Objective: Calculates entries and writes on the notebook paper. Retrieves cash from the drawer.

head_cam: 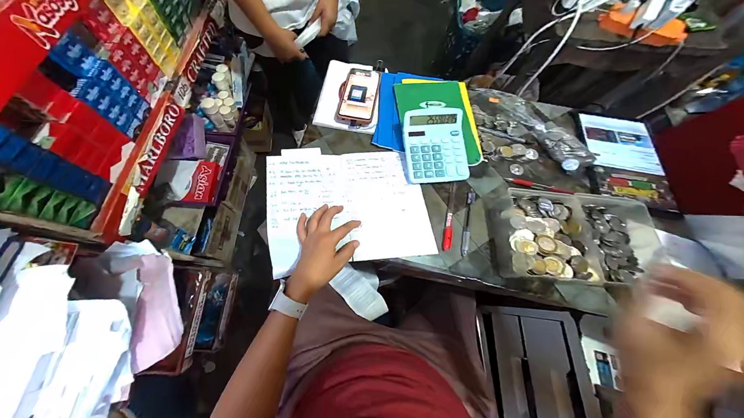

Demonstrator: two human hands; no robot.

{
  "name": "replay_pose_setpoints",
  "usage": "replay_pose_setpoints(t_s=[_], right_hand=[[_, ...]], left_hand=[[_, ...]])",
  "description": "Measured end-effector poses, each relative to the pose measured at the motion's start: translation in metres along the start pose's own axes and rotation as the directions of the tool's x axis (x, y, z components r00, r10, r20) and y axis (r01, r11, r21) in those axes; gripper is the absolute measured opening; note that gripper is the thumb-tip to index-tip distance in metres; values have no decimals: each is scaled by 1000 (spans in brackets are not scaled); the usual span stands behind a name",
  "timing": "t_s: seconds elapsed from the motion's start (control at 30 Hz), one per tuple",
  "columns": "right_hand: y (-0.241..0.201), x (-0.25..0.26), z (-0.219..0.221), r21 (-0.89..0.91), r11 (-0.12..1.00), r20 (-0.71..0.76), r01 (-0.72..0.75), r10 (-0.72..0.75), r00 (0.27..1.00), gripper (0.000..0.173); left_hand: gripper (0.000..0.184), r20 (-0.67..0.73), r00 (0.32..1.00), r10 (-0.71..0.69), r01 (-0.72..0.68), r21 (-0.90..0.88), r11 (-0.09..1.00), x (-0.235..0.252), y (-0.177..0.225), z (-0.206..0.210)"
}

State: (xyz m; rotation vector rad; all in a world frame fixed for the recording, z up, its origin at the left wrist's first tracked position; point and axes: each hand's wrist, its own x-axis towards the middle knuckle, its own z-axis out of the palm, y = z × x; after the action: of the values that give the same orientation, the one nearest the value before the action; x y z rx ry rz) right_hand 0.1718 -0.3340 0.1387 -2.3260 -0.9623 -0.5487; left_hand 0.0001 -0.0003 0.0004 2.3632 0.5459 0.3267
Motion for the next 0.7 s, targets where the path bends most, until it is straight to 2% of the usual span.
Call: replay_pose_setpoints(t_s=[0.03, 0.1, 0.17, 0.23, 0.3, 0.37, 0.53, 0.63, 0.7], right_hand=[[-13, 6, 48, 39, 999, 119, -19, 14, 993, 28], [-38, 24, 119, 65, 987, 340, -144, 114, 934, 29], [-51, 47, 163, -68, 968, 481, -243, 246, 842, 36], [-62, 70, 181, -281, 913, 591, -296, 408, 696, 48], [-63, 80, 183, -361, 880, 622, -309, 475, 623, 53], [-58, 79, 176, -324, 882, 633, -342, 470, 615, 56], [-46, 63, 159, -340, 886, 655, -315, 463, 597, 45], [-42, 63, 129, -127, 897, 697, -424, 385, 605, 34], [-38, 66, 112, 141, 849, 688, -510, 286, 667, 37]], left_hand=[[35, 0, 1000, 5, -5, -6, 1000, 0, 0, 0], [36, 0, 1000, 16, -16, 0, 1000, 0, 0, 2], [36, -4, 1000, 18, -18, -1, 1000, 0, -1, 1], [35, -18, 1000, 9, -9, -8, 1000, -1, -1, 2], [34, -26, 1000, -5, 5, -15, 1000, -1, 2, 3], [34, -29, 1000, -9, 9, -24, 1000, 0, 4, 3], [35, 15, 1000, -24, 23, 49, 999, -2, 21, 2], [39, 59, 998, 12, -20, 129, 991, -2, 30, 5], [42, 92, 995, 36, -50, 157, 986, -1, 33, 8]])
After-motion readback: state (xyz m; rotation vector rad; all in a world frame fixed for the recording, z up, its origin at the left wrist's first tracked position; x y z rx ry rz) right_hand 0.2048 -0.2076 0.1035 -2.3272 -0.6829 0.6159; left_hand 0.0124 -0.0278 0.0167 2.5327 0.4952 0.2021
